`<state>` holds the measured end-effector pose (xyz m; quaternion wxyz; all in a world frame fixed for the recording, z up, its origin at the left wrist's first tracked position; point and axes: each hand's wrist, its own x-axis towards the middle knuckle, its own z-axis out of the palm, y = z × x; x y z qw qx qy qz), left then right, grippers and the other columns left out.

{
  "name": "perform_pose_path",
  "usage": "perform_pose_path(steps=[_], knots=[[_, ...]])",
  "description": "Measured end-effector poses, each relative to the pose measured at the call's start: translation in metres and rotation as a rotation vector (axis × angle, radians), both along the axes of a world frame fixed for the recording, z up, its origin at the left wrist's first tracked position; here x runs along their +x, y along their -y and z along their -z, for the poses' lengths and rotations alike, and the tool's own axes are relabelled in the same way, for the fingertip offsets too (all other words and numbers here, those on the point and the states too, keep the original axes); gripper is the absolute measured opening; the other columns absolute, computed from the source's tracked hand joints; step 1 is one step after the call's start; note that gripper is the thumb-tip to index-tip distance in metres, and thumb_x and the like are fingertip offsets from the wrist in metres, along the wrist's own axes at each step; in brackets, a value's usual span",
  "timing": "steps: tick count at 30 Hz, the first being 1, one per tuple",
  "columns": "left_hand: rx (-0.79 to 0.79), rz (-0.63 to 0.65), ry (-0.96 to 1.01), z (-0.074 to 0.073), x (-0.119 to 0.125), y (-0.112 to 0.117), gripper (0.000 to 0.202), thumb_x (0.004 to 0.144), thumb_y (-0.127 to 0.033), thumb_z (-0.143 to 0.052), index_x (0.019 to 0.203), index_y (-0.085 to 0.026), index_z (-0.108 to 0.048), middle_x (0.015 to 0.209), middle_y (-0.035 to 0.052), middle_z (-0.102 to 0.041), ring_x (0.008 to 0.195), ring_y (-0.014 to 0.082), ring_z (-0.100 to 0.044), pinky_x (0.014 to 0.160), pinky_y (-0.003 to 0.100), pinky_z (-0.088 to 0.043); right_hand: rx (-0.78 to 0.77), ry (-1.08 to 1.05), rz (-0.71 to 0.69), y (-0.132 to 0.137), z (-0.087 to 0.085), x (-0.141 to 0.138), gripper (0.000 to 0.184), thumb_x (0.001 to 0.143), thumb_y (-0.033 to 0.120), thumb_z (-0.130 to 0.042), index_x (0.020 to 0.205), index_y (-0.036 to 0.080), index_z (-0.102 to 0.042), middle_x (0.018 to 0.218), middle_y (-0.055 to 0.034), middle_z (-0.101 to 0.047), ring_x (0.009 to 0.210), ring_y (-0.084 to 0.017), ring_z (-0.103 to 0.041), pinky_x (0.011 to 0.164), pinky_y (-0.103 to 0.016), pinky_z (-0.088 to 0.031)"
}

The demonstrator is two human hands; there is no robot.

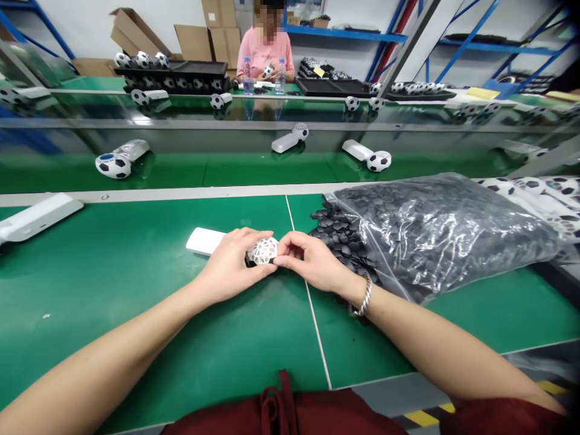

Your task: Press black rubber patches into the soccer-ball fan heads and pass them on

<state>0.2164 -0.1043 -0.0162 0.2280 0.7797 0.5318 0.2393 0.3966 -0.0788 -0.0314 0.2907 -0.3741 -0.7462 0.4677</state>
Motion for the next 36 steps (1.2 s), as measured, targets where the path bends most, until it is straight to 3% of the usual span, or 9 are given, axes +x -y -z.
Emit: perform_pose_path(steps=[5,8,11,15,20,29,36], knots=[[0.019,0.02,0.007,0.002,-0.001,0.001,0.046,0.072,-0.033,-0.061,0.115,-0.02,-0.052,0.109,0.0068,-0.056,0.102,0.023,-0.049,0.088,0.038,-0.04,-0.008,0.038,-0.027,-0.009,-0.002,0.003,0.012,0.076,0.026,-0.059,0.074,0.017,-0.051,0.067,0.0035,-0.052,0.061,-0.008,-0.048,0.058,-0.021,-0.041],[0.024,0.038,-0.016,0.002,-0.003,0.001,0.051,0.071,-0.038,-0.062,0.117,-0.021,-0.049,0.115,0.0072,-0.054,0.107,0.0244,-0.047,0.092,0.041,-0.038,0.167,0.257,0.025,-0.021,-0.01,0.017,0.012,0.078,0.028,-0.056,0.074,0.017,-0.056,0.07,0.0013,-0.056,0.064,-0.009,-0.049,0.061,-0.023,-0.041],[0.036,0.079,-0.077,0.001,-0.007,-0.001,0.055,0.07,-0.043,-0.062,0.119,-0.022,-0.047,0.119,0.0072,-0.054,0.111,0.0261,-0.046,0.1,0.047,-0.028,0.358,0.544,0.109,-0.03,-0.014,0.032,0.011,0.077,0.029,-0.058,0.076,0.018,-0.062,0.076,-0.0017,-0.06,0.073,-0.013,-0.053,0.068,-0.027,-0.041],[0.002,0.216,-0.151,-0.002,-0.011,-0.003,0.053,0.074,-0.035,-0.058,0.124,-0.023,-0.043,0.127,0.0067,-0.049,0.12,0.0271,-0.039,0.105,0.05,-0.017,0.402,0.74,0.076,-0.03,-0.01,0.036,0.01,0.077,0.027,-0.059,0.082,0.02,-0.064,0.082,-0.0037,-0.062,0.083,-0.017,-0.055,0.072,-0.028,-0.041],[0.006,0.103,-0.214,0.003,-0.004,0.002,0.062,0.072,-0.038,-0.061,0.128,-0.026,-0.037,0.131,0.0059,-0.044,0.129,0.0314,-0.021,0.103,0.058,-0.007,0.349,0.803,0.06,-0.028,-0.011,0.03,0.011,0.076,0.025,-0.06,0.086,0.02,-0.062,0.087,-0.0041,-0.061,0.082,-0.017,-0.056,0.067,-0.026,-0.041],[0.01,0.223,-0.2,0.005,-0.011,-0.002,0.058,0.072,-0.031,-0.06,0.126,-0.028,-0.038,0.131,0.0028,-0.044,0.13,0.029,-0.02,0.105,0.056,-0.004,0.387,0.703,-0.011,-0.028,-0.015,0.04,0.007,0.075,0.02,-0.06,0.07,0.019,-0.055,0.069,0.0021,-0.059,0.063,-0.011,-0.052,0.058,-0.022,-0.035],[0.023,0.081,-0.214,0.007,-0.003,0.003,0.073,0.069,-0.048,-0.062,0.131,-0.022,-0.033,0.135,0.009,-0.039,0.13,0.0308,-0.017,0.104,0.057,-0.007,0.415,0.658,0.0,-0.026,-0.017,0.04,0.005,0.078,0.019,-0.056,0.074,0.018,-0.057,0.072,0.0004,-0.062,0.066,-0.012,-0.053,0.061,-0.023,-0.037]])
